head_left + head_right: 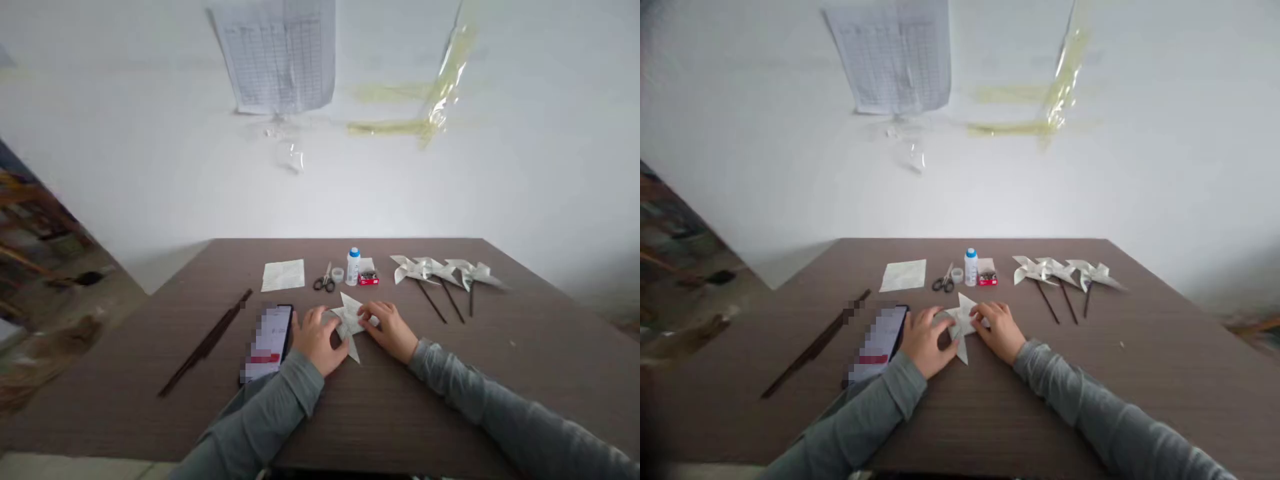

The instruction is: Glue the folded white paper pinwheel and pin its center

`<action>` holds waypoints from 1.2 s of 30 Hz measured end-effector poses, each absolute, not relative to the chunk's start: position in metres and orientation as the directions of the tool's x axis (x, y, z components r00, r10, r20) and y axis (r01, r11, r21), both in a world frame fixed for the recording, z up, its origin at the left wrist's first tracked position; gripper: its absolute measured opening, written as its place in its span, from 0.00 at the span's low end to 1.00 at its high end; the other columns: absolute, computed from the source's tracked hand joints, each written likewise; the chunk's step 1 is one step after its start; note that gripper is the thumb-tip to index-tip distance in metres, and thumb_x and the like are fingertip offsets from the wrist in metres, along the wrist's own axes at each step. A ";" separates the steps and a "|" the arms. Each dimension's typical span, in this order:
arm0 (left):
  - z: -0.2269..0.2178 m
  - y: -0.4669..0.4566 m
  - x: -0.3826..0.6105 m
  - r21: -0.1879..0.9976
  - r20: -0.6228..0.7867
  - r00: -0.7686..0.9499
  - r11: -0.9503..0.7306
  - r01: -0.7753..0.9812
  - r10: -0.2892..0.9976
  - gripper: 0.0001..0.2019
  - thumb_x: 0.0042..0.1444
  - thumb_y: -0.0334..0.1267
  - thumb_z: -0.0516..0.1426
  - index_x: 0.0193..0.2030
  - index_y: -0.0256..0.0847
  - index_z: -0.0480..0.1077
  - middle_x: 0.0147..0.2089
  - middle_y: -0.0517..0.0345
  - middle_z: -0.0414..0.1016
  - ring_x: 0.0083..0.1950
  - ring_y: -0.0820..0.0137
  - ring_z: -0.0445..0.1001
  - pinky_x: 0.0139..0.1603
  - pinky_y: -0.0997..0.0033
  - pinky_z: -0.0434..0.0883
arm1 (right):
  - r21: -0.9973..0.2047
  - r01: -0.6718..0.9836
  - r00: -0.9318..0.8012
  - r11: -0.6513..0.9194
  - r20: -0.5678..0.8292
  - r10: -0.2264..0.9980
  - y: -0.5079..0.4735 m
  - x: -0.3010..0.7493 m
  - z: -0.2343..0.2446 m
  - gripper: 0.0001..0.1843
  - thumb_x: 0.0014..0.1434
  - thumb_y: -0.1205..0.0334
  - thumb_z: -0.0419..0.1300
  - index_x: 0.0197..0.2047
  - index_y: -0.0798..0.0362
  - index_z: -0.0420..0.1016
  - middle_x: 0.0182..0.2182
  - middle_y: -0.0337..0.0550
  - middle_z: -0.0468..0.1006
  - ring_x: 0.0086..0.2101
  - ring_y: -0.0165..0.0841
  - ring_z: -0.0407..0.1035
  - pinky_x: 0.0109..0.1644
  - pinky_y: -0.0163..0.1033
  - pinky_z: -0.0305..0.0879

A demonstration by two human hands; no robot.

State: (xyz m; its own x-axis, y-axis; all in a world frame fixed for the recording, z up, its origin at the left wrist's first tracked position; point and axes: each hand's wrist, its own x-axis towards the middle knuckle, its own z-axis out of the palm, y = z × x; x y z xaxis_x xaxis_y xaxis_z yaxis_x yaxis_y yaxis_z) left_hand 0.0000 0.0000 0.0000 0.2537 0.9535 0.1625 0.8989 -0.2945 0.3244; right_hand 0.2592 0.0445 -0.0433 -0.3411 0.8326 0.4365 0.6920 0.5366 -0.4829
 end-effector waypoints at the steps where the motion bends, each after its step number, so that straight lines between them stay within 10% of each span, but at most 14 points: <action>1: 0.000 0.000 0.000 0.323 0.167 0.254 -0.296 0.899 0.953 0.21 0.74 0.42 0.76 0.71 0.52 0.95 0.85 0.35 0.86 0.88 0.28 0.80 0.93 0.00 0.62 | -0.468 0.694 -0.356 0.548 0.439 0.825 0.044 0.260 -0.043 0.11 0.79 0.68 0.74 0.54 0.41 0.96 0.47 0.45 0.99 0.53 0.51 0.93 0.71 0.62 0.86; 12: 0.003 -0.001 0.002 0.344 0.156 0.221 -0.263 0.901 0.963 0.22 0.68 0.41 0.79 0.68 0.54 0.96 0.86 0.40 0.85 0.88 0.29 0.80 0.96 0.05 0.62 | -0.280 0.728 -0.439 0.626 0.512 0.739 0.034 0.260 -0.040 0.12 0.83 0.61 0.72 0.56 0.36 1.00 0.47 0.46 0.98 0.52 0.53 0.91 0.75 0.71 0.84; 36: 0.029 -0.003 0.011 0.324 0.062 0.241 -0.249 0.913 0.968 0.26 0.69 0.38 0.76 0.72 0.62 0.96 0.93 0.43 0.79 0.91 0.29 0.76 0.95 0.03 0.60 | -0.261 0.738 -0.448 0.622 0.499 0.742 0.031 0.252 -0.039 0.19 0.81 0.63 0.70 0.62 0.33 1.01 0.46 0.47 0.96 0.53 0.55 0.90 0.81 0.79 0.76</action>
